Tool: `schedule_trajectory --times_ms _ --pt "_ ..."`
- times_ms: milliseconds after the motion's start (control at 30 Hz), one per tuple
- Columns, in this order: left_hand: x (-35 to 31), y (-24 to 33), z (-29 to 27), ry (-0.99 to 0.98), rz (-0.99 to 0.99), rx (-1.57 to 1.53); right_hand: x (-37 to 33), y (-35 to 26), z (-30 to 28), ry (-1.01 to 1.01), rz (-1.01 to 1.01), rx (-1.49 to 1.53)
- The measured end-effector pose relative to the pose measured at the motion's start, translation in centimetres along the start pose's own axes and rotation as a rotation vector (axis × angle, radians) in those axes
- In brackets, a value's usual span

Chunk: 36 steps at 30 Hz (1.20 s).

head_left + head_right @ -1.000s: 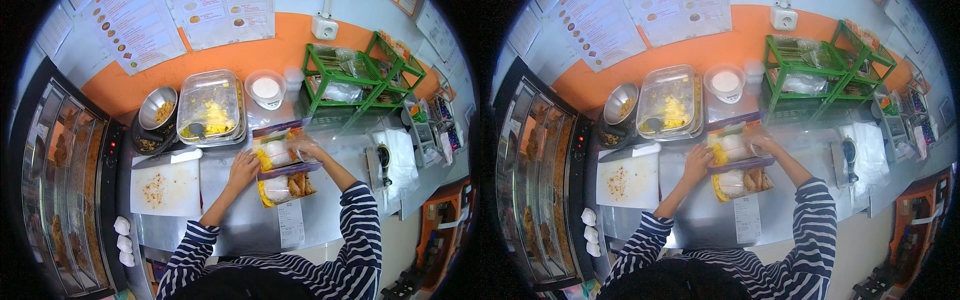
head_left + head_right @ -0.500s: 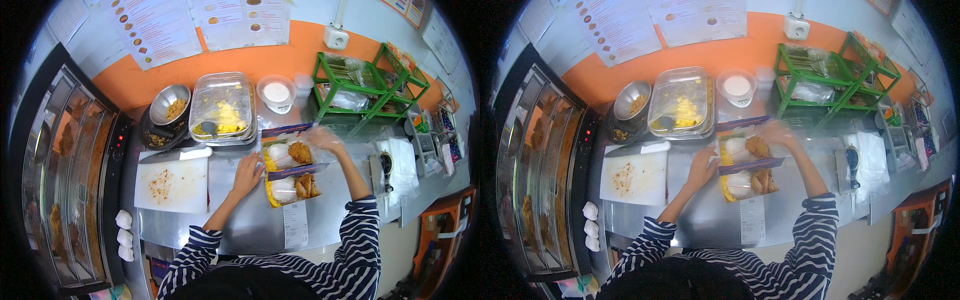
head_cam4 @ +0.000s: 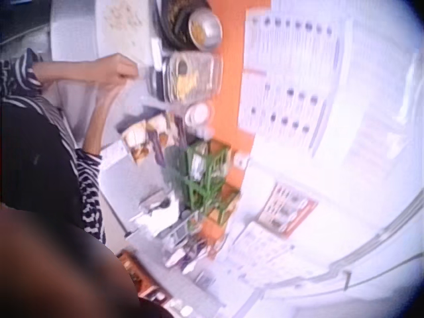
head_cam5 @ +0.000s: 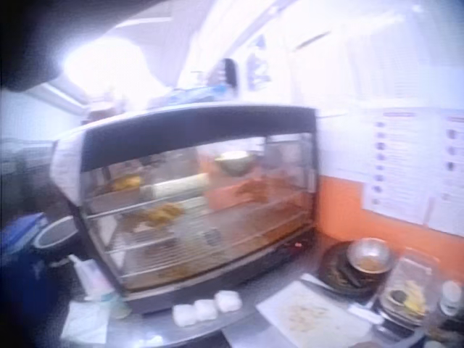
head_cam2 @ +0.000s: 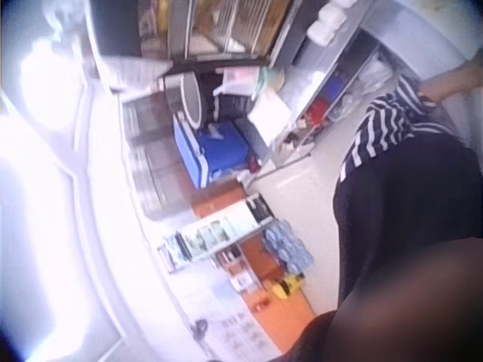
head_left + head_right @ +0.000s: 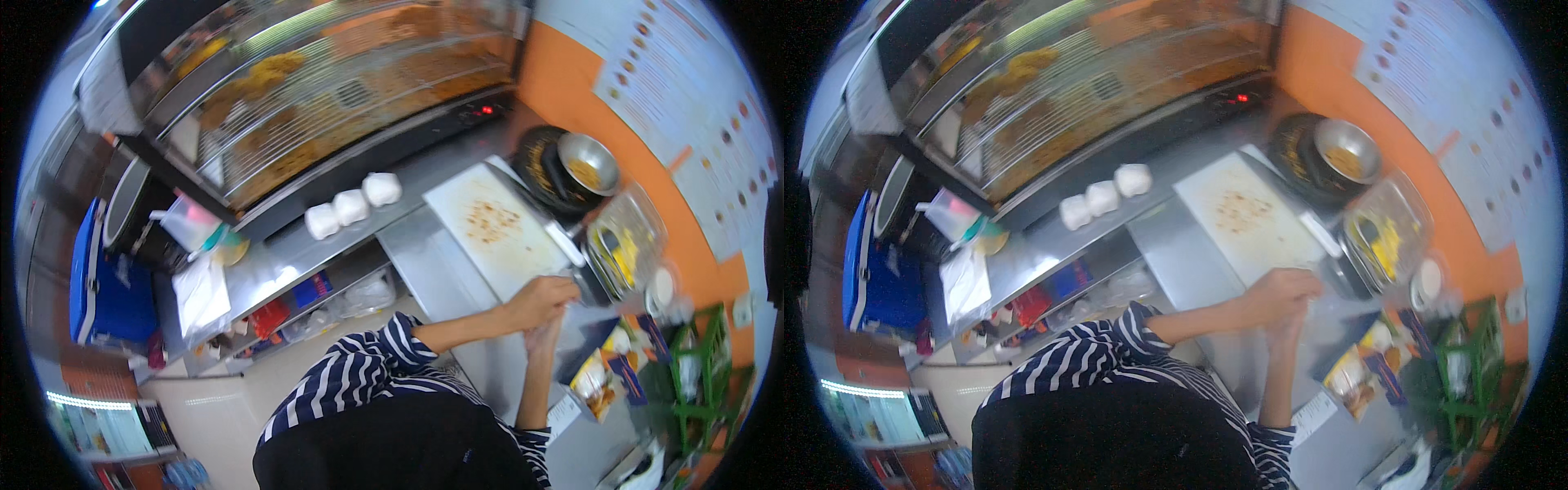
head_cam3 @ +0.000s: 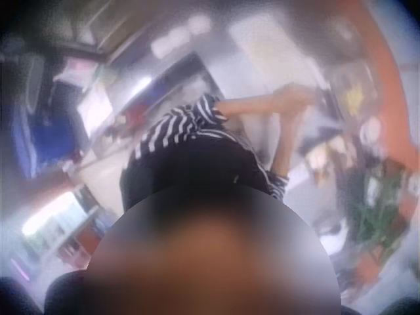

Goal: The person scoops scrambled eggs into a compartmentalized food box, then retrieves fried chicken from a warmer, cuts it on a cutting board, and places the pieces into the box. The box is closed, placed into a plastic bag, and sealed for delivery.

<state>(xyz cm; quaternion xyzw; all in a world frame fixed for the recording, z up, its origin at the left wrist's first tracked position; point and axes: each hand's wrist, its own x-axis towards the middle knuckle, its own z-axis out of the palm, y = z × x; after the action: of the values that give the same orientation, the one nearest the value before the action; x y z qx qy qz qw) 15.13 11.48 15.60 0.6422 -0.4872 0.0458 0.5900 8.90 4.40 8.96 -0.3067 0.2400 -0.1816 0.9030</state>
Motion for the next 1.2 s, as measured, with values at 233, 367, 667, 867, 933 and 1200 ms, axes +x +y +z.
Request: schedule_trajectory --times_ms 233,367,667,867,933,1200 --pt "-11.1 -3.1 -20.6 0.095 -0.387 0.26 -1.1 14.5 11.8 -0.51 0.239 -0.696" --pt "-17.5 -3.4 -28.8 0.479 -0.689 0.258 -5.5 16.9 20.0 -1.13 0.181 -1.706" --pt "-31.9 -2.5 -32.8 0.832 -0.88 -0.107 -4.1 26.3 24.8 -1.093 0.654 -0.453" --pt "-34.7 -9.6 -39.7 0.794 -0.482 1.584 -5.5 32.1 22.2 -0.993 -0.3 -1.038" --pt "-35.2 -10.2 -41.5 0.569 -0.815 1.652 -5.2 28.5 19.1 -0.964 -0.35 -0.96" --pt "-35.5 -15.7 -40.7 0.153 -0.942 1.676 -12.1 9.1 1.1 0.003 -0.367 -1.21"
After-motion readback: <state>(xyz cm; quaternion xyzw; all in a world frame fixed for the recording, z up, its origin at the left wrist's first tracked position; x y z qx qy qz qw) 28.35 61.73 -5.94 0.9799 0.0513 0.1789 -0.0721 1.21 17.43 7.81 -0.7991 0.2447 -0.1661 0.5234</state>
